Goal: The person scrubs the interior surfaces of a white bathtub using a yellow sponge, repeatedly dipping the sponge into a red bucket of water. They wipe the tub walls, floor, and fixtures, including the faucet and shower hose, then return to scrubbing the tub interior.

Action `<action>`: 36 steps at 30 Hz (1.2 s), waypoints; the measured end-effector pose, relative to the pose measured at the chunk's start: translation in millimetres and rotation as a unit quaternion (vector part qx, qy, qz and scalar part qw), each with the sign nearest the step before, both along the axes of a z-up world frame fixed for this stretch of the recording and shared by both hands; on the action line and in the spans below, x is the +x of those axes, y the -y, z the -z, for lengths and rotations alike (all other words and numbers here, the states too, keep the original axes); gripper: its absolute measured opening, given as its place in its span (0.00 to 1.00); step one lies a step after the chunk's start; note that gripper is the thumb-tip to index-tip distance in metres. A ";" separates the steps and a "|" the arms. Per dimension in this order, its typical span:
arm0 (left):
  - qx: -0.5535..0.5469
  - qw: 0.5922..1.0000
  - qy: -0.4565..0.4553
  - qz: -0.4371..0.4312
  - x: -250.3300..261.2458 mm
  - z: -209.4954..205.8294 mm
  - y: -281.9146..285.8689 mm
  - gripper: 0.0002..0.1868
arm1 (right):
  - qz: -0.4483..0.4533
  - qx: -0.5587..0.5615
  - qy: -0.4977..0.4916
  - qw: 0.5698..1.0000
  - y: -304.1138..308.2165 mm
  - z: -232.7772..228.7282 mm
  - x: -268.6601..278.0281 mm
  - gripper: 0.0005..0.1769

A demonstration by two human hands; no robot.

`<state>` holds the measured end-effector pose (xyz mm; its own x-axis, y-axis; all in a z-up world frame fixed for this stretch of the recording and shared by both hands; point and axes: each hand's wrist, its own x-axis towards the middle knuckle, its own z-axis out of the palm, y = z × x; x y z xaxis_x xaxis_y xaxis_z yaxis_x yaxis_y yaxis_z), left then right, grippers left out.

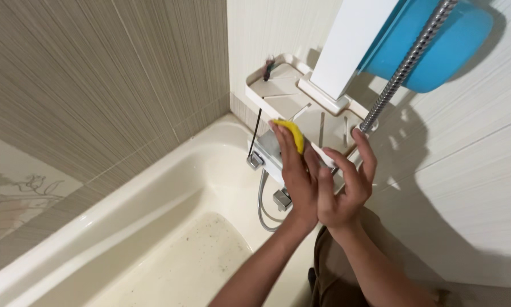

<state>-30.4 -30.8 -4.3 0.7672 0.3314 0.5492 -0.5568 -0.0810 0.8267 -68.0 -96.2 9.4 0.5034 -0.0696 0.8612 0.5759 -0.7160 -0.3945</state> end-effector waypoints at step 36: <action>0.205 0.964 0.123 0.115 -4.3 -26.1 -50.8 0.17 | 0.051 -0.058 0.029 0.997 18.8 45.6 -8.4 0.26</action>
<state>-34.7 20.0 21.8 0.6236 -0.1153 0.7732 -0.7746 -0.2242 0.5914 -76.5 -115.0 -36.2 0.4479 -0.0170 0.8939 0.5170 -0.8108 -0.2745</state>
